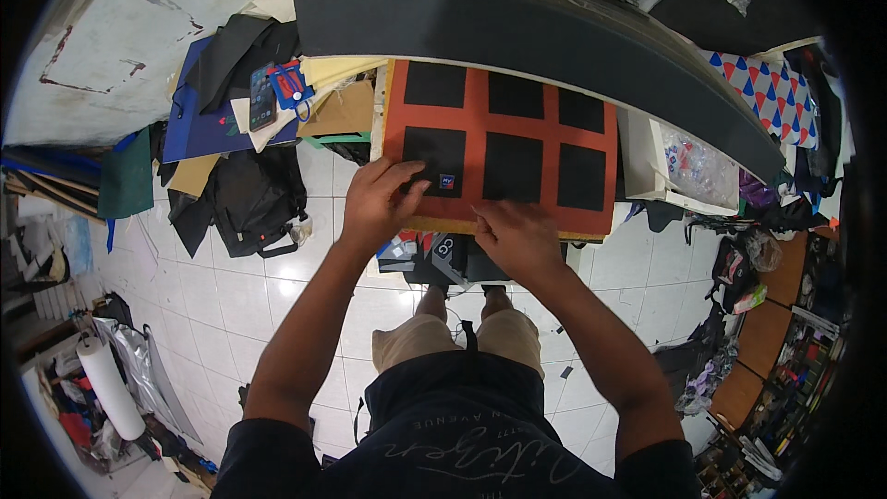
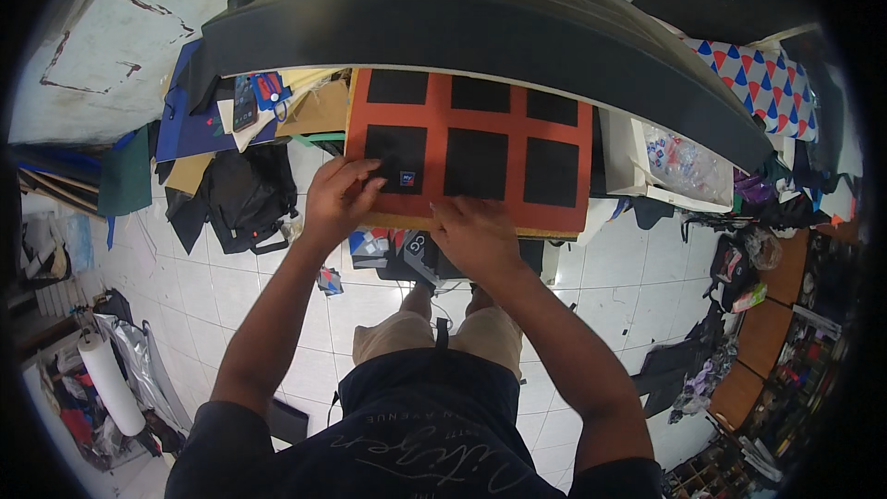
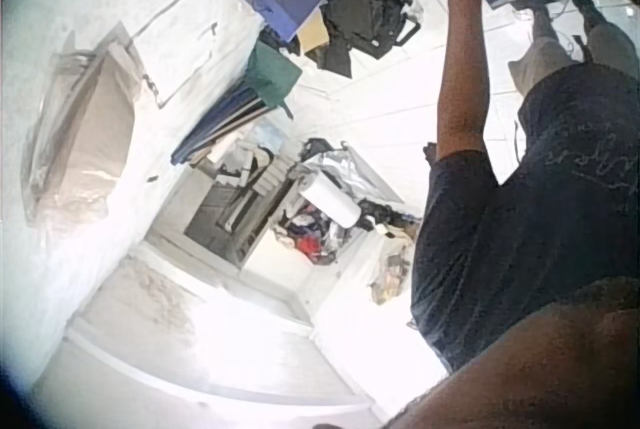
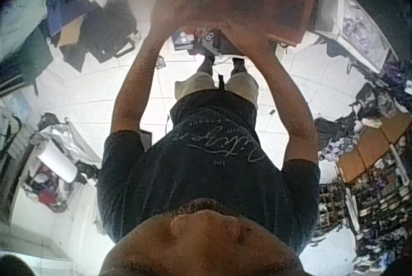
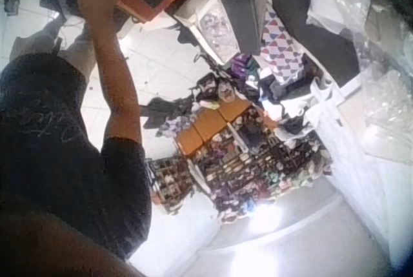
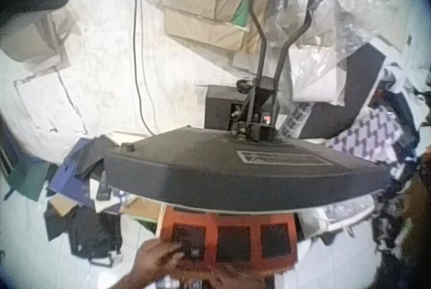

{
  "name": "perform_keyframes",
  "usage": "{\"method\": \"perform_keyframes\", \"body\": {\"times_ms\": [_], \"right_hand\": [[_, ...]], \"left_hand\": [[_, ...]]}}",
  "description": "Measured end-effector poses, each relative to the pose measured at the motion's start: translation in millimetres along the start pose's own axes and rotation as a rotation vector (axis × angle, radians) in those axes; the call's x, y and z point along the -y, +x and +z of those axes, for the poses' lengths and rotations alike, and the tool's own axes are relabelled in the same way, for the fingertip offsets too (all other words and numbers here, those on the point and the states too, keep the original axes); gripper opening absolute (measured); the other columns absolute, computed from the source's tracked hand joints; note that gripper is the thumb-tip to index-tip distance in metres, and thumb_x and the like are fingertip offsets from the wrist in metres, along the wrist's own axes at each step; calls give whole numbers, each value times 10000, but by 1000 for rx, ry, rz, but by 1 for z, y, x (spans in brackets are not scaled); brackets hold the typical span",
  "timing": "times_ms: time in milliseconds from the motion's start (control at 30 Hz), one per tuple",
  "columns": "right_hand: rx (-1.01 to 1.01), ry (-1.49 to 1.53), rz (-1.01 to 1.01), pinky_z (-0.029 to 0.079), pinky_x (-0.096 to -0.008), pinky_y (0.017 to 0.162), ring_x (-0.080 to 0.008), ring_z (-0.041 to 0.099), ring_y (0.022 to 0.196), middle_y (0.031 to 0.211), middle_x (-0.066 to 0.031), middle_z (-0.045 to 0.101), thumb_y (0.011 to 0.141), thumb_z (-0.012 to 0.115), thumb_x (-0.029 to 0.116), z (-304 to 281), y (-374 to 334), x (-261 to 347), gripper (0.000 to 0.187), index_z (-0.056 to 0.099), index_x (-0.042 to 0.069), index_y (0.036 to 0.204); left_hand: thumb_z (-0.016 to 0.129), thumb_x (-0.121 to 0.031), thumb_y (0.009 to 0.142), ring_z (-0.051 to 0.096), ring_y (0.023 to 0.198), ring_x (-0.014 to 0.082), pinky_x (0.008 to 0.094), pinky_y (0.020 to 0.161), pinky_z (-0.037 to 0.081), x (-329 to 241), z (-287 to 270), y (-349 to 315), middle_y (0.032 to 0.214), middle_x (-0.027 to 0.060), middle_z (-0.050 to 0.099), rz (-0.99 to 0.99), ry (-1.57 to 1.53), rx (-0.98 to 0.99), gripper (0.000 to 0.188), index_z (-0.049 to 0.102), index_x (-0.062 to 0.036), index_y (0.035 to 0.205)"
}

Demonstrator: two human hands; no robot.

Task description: The person places small blue square transfers onto a red grid on a heat press, then closes the press. Afterward, they place larger triangular patterned transfers onto the same grid and close the press again.

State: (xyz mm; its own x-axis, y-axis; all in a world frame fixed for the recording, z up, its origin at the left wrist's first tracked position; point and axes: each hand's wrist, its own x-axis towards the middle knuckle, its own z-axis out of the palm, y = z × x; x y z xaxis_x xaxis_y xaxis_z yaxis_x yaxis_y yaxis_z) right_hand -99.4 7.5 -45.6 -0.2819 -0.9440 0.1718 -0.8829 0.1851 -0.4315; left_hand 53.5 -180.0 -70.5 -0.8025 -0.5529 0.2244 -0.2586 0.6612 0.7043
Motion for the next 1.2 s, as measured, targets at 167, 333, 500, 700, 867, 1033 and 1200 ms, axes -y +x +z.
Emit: {"method": "perform_keyframes", "body": {"times_ms": [167, 333, 500, 700, 867, 1033, 1200], "right_hand": [[-112, 944, 703, 518, -255, 734, -104, 646, 763, 856, -27, 686, 903, 702, 116, 5, -36, 25, 156, 704, 30, 1033], [-293, 1273, 928, 493, -240, 765, -61, 605, 827, 913, -13, 686, 979, 647, 116, 22, -50, 51, 152, 696, 1, 1066], [-376, 1308, 873, 479, -223, 754, -52, 596, 833, 927, -12, 684, 979, 649, 121, 28, -54, 55, 163, 697, -5, 1071], [-184, 1098, 785, 485, -241, 675, -68, 619, 833, 917, -21, 680, 943, 696, 117, 13, -62, 29, 161, 701, 18, 1070], [-174, 1004, 676, 501, -261, 684, -104, 650, 831, 969, -54, 685, 918, 732, 117, -14, -56, 9, 180, 676, 24, 1061], [-97, 1436, 918, 505, -258, 697, -104, 651, 813, 947, -53, 686, 938, 712, 144, -18, -48, 10, 227, 643, 11, 1109], [-42, 1270, 930, 531, -288, 701, -126, 671, 810, 895, -57, 701, 953, 671, 154, -20, -66, 10, 172, 649, 21, 1059]], "left_hand": [[686, -125, 948, 603, 811, 82, 265, 717, 481, -48, 13, -55, 910, 40, 671, -593, -527, 235, 187, 664, -20, 1101], [660, -175, 983, 592, 819, 75, 246, 745, 468, -91, 45, -69, 914, 6, 661, -867, -1051, 42, 166, 665, -33, 1069], [642, -181, 993, 575, 819, 73, 250, 765, 462, -105, 53, -58, 901, 1, 651, -888, -1172, -20, 149, 666, -41, 1037], [642, -133, 961, 585, 837, 72, 256, 773, 474, -94, 38, -40, 916, 7, 656, -767, -914, 187, 120, 667, -29, 1016], [621, -167, 963, 576, 773, 91, 254, 700, 443, -88, 42, -32, 851, 21, 639, -790, -1015, 177, 127, 648, -42, 967], [633, -158, 950, 593, 796, 104, 267, 706, 454, -105, 57, -38, 887, 25, 642, -820, -1097, 92, 144, 639, -36, 1026], [666, -101, 925, 631, 868, 126, 285, 788, 496, -119, 72, -57, 935, 33, 652, -734, -1081, 26, 188, 633, -27, 1094]]}}
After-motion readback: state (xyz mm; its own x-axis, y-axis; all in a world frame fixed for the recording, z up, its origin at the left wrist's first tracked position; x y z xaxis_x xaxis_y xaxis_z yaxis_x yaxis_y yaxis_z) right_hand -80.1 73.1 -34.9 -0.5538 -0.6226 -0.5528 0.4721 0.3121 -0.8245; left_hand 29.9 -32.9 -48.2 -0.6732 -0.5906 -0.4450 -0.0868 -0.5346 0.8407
